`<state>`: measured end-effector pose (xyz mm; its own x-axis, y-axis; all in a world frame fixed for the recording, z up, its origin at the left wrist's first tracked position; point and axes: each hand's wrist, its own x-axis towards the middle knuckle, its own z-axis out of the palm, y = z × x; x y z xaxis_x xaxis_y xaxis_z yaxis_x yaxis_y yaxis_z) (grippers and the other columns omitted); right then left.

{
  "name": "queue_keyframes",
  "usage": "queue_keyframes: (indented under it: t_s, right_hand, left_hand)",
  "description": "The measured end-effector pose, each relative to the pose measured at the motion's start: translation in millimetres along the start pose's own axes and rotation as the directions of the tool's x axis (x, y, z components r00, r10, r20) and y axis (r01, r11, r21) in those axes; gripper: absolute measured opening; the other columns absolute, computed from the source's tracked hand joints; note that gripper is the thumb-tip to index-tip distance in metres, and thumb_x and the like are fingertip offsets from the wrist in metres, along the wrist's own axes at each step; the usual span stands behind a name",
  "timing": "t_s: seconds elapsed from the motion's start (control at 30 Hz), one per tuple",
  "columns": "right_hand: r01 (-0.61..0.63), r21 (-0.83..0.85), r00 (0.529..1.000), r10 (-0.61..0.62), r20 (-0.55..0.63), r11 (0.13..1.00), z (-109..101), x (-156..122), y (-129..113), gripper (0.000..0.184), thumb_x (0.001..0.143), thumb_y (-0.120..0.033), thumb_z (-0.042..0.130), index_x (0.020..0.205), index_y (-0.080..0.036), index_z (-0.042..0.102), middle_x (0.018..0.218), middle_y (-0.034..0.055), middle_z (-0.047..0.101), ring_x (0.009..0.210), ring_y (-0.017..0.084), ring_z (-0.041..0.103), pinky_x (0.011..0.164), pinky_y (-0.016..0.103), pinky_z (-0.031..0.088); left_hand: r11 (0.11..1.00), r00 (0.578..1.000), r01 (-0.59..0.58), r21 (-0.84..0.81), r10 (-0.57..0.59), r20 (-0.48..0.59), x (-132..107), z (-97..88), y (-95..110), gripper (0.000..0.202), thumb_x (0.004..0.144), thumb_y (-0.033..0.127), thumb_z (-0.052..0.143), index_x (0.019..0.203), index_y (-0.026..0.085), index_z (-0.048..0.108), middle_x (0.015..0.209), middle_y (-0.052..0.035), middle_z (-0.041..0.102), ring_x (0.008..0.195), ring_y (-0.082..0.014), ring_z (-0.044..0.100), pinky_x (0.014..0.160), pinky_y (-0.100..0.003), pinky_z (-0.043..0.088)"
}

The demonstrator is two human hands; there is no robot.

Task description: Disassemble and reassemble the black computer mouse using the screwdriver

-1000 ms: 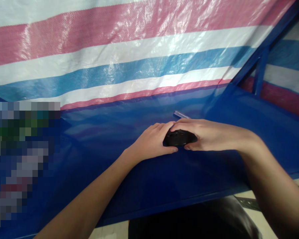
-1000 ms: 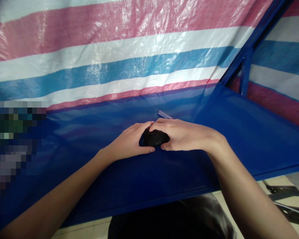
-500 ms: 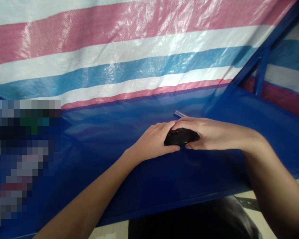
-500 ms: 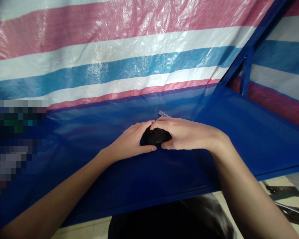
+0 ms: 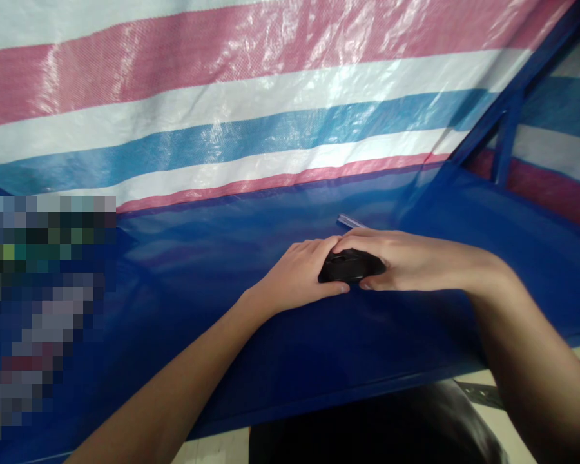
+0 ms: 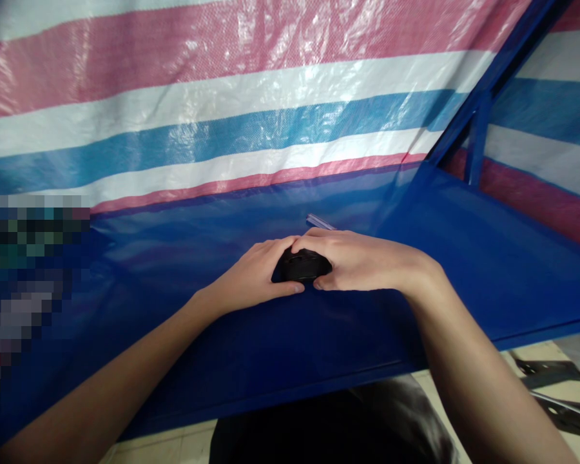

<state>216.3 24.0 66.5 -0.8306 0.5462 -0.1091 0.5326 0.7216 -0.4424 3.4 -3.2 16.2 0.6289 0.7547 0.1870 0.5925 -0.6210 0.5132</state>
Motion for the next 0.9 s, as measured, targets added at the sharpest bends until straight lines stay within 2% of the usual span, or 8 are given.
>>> queue_keyframes:
  t_s: [0.2, 0.37, 0.7, 0.9]
  right_hand:
    - [-0.001, -0.005, 1.000, 0.001, -0.017, 1.000, 0.5, -0.1, 0.2, 0.056, 0.076, -0.029, 0.062, 0.130, -0.025, 0.050, 0.139, 0.0033, 0.052, 0.133, 0.029, 0.041, 0.114, 0.049, 0.023]
    - [-0.010, 0.001, 1.000, 0.010, -0.027, 1.000, 0.9, 0.4, 0.1, 0.054, 0.075, -0.029, 0.063, 0.129, -0.027, 0.053, 0.138, 0.0016, 0.053, 0.132, 0.029, 0.042, 0.115, 0.050, 0.020]
    - [0.039, 0.000, 0.999, -0.039, -0.023, 0.999, 1.0, 2.1, -1.8, 0.058, 0.076, -0.026, 0.063, 0.133, -0.028, 0.049, 0.139, 0.0026, 0.052, 0.132, 0.029, 0.042, 0.113, 0.052, 0.024]
    - [-0.020, -0.012, 1.000, 0.020, -0.018, 1.000, 4.8, 0.5, 1.9, 0.067, 0.075, -0.028, 0.065, 0.138, -0.031, 0.042, 0.141, 0.0026, 0.049, 0.131, 0.030, 0.043, 0.107, 0.053, 0.033]
  left_hand:
    - [1.000, 1.000, 0.000, 0.004, 0.000, 0.001, 0.0, 0.9, -2.3, 0.062, 0.080, 0.050, 0.059, 0.130, 0.019, 0.040, 0.134, -0.0103, 0.054, 0.120, -0.0276, 0.051, 0.097, -0.041, 0.037]
    - [1.000, 1.000, 0.004, 0.003, -0.004, -0.004, 0.9, 0.6, -3.0, 0.060, 0.080, 0.050, 0.060, 0.129, 0.020, 0.042, 0.133, -0.0101, 0.055, 0.118, -0.0281, 0.051, 0.096, -0.041, 0.038]
    - [0.999, 1.000, 0.011, -0.033, -0.011, 0.013, 1.0, -2.8, -1.2, 0.059, 0.079, 0.047, 0.061, 0.129, 0.020, 0.044, 0.132, -0.0103, 0.055, 0.118, -0.0290, 0.052, 0.096, -0.041, 0.037]
    - [0.999, 0.999, 0.036, -0.025, -0.035, 0.014, 0.3, -2.0, -2.6, 0.062, 0.079, 0.050, 0.060, 0.129, 0.019, 0.044, 0.135, -0.0126, 0.053, 0.121, -0.0311, 0.050, 0.098, -0.042, 0.037]
